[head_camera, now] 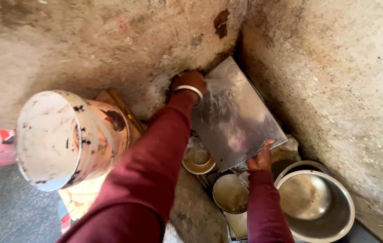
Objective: The person washes a metal tray under a tap, dries it with a cloth, and rubs a white substance onto the inner surface of the tray using a cloth.
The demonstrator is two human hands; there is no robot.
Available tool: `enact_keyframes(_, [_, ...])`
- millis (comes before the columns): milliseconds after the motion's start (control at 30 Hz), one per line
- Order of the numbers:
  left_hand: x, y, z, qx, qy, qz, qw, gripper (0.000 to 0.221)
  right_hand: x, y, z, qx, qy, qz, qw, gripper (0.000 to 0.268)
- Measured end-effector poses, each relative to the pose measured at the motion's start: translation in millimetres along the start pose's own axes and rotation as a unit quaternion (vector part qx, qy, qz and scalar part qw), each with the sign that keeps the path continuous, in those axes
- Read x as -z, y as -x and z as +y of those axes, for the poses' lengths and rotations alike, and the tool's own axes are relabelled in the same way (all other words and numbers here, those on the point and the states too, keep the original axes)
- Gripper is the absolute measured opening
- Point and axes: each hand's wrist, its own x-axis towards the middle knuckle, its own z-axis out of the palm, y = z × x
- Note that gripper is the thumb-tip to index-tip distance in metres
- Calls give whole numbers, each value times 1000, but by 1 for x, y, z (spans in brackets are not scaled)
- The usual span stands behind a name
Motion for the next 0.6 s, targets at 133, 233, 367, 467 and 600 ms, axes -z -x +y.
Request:
enact_keyframes(133, [-6,-2,-30,127,83,-29,988,36,-5,20,-12,28,-16,-30,999,85])
enact_keyframes(233, [-45,-26,-57,162,206,-88,961,41,-2,37,-10,6,-48,-20,999,81])
enact_keyframes(367, [-111,-91,-88,220,533,-74,814,49,5,41,-6,12,-83,36,996,78])
enact_keyframes(467, [-154,-126,-114,222,712,-57,664,56,15,37,-3,21,-96,-18,995,78])
enact_keyframes(600, [-165,-137,-111,232,722,-2,652,59,22,29,-5,9,-114,-27,993,80])
